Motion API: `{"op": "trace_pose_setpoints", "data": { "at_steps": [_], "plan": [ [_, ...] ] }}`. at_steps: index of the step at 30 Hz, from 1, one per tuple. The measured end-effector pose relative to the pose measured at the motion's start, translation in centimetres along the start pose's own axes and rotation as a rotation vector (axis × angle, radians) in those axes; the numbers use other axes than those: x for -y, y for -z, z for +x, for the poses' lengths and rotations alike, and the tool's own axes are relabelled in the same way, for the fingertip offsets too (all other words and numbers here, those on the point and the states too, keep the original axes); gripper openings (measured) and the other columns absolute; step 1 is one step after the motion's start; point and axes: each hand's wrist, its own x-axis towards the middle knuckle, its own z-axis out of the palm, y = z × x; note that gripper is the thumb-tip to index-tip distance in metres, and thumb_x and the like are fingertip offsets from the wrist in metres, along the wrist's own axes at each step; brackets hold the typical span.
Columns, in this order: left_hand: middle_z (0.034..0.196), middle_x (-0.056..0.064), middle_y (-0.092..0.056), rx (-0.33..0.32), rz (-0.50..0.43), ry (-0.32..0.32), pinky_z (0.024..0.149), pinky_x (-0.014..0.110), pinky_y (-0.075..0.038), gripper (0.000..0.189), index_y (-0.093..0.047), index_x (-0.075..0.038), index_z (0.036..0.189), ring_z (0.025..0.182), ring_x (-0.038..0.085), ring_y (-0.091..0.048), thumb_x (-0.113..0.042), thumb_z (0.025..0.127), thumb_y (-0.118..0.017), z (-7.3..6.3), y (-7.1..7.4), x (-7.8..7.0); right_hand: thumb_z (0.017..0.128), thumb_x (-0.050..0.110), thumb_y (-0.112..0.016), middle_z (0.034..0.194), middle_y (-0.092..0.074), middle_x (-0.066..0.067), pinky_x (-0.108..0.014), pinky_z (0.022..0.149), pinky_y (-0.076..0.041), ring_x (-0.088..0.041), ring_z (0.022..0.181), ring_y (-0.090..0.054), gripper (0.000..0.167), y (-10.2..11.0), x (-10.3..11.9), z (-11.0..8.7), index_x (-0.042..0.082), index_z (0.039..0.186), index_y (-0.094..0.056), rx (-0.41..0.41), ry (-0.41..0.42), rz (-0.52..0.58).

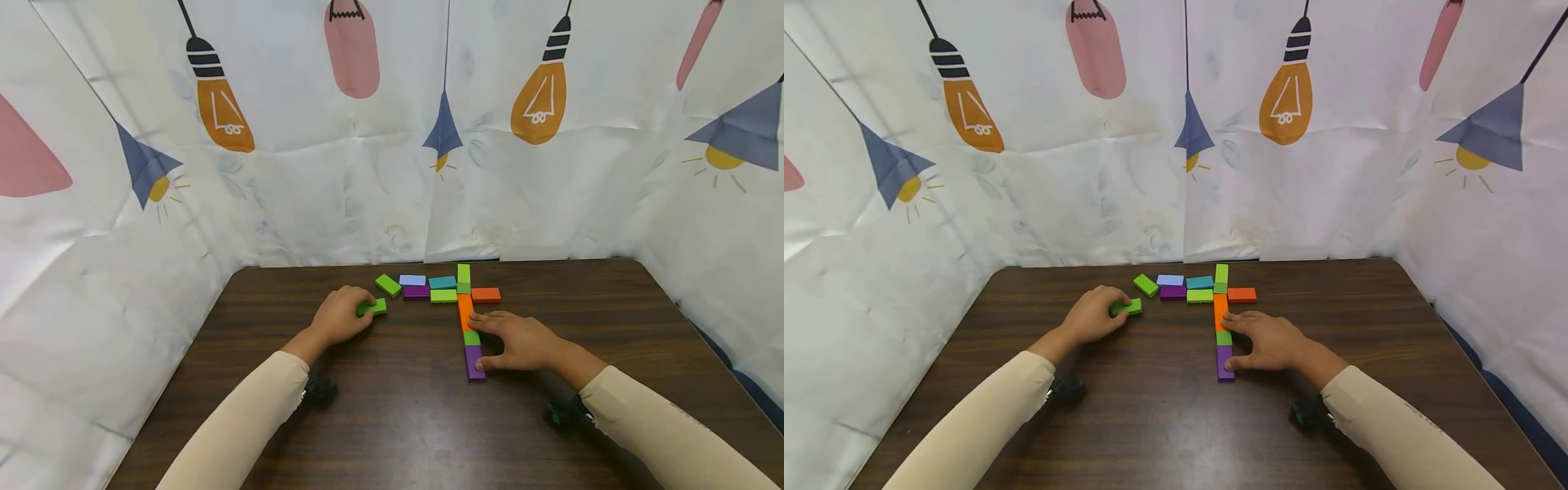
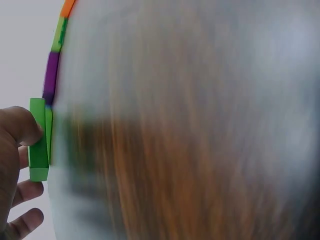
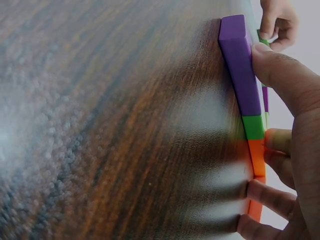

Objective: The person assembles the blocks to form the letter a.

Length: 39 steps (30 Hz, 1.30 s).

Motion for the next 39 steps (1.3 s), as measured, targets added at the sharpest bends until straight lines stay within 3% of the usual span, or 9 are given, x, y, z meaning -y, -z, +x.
{"op": "trace_pose_setpoints", "data": {
  "at_steps": [10,25,39],
  "plan": [
    [0.115,-0.001,-0.071,-0.01,-0.027,-0.104,0.097,0.048,-0.049,0.016,-0.074,-0.018,0.108,0.111,0.024,-0.063,-0.022,0.093,-0.074,0.3,-0.4,-2.9,0.084,0.079,-0.061,0.16,-0.042,0.003,-0.066,0.1,-0.044,-0.031,0.145,-0.039,0.092,0.0,0.0,0.0,0.022,0.156,-0.048,-0.005,0.005,0.004],
    [0.105,-0.005,-0.071,-0.015,-0.07,-0.232,0.096,0.046,-0.05,0.015,-0.076,-0.019,0.106,0.107,0.021,-0.063,-0.023,0.092,-0.074,0.5,-1.2,-5.7,0.084,0.079,-0.061,0.159,-0.043,0.003,-0.064,0.099,-0.046,-0.031,0.144,-0.04,0.092,-0.1,0.0,-0.1,0.022,0.155,-0.048,-0.018,0.012,-0.001],
    [0.109,-0.006,-0.072,-0.004,-0.074,-0.283,0.097,0.046,-0.049,0.015,-0.078,-0.02,0.108,0.108,0.02,-0.063,-0.024,0.094,-0.075,0.4,-1.9,-7.4,0.084,0.08,-0.059,0.159,-0.043,0.002,-0.064,0.099,-0.046,-0.032,0.144,-0.04,0.092,-0.2,0.0,-0.2,0.022,0.155,-0.048,-0.024,0.016,0.002]
  ]
}}
